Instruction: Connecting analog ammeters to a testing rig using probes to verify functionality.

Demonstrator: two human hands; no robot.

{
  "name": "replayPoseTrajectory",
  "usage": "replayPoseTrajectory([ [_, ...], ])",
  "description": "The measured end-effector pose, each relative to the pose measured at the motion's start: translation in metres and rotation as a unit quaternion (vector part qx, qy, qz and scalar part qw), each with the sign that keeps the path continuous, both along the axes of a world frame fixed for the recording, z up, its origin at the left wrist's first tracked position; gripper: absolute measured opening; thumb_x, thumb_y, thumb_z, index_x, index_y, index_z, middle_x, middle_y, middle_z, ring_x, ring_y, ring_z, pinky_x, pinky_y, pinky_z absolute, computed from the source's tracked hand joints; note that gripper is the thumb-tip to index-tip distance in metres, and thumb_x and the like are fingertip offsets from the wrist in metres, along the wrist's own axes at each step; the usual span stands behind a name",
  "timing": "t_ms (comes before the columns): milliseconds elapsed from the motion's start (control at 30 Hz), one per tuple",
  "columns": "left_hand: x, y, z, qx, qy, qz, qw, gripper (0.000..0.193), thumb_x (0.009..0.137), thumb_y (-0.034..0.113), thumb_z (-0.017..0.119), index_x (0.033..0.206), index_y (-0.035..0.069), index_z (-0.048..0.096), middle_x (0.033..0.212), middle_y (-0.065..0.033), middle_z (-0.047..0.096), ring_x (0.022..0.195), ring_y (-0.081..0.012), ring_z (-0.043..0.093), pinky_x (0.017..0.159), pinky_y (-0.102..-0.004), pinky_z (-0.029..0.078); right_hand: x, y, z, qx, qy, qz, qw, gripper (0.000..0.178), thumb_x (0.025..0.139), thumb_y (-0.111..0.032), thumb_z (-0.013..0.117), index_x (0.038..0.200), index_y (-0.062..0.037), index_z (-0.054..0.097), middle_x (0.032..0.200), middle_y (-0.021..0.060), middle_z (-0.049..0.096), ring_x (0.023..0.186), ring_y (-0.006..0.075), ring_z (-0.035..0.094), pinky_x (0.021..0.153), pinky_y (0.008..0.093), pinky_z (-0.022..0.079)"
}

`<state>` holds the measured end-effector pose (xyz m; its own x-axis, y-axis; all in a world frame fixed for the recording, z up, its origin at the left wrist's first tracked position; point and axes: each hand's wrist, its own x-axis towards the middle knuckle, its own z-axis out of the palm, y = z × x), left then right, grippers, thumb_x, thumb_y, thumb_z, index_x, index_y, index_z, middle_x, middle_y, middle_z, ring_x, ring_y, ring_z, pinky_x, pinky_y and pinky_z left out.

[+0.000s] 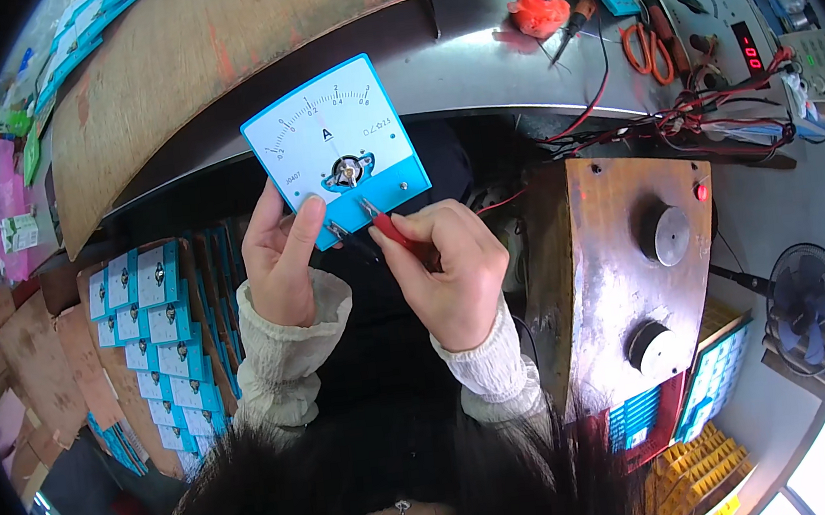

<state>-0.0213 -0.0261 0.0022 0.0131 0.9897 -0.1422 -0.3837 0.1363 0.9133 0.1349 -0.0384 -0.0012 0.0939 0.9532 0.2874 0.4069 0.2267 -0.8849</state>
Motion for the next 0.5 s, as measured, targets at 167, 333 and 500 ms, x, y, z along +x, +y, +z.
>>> replayPoseTrajectory([
  [167,0.004,-0.001,0.002,-0.001,-0.006,-0.004,1.0,0.049,0.095,0.009,0.055,0.138,-0.005,0.037,0.122,-0.014,0.059,0.107,-0.0184,0.06,0.091,-0.031,0.049,0.006,-0.003,-0.005,0.027,0.039,0.008,0.999,0.021,0.069,0.006,0.078,0.083,0.0019,0.062,0.078,0.0101,0.065,0.064,0.0151,0.061,0.055,0.0239,0.048],
  [333,0.005,-0.003,-0.001,-0.028,0.011,-0.007,1.0,0.049,0.095,0.01,0.056,0.139,-0.003,0.038,0.121,-0.0127,0.059,0.106,-0.0168,0.06,0.09,-0.03,0.049,0.017,-0.01,-0.009,0.025,0.054,0.001,0.998,0.021,0.068,0.006,0.078,0.081,0.0019,0.062,0.075,0.0099,0.064,0.064,0.0174,0.061,0.055,0.0254,0.048],
  [500,0.013,-0.004,-0.003,-0.017,0.006,-0.006,1.0,0.05,0.094,0.011,0.057,0.139,-0.001,0.039,0.116,-0.0101,0.062,0.098,-0.0132,0.061,0.081,-0.0259,0.049,0.019,-0.01,-0.004,-0.01,0.02,-0.011,1.0,0.019,0.068,0.005,0.078,0.078,0.0018,0.063,0.072,0.0097,0.063,0.063,0.019,0.061,0.054,0.0262,0.048],
])
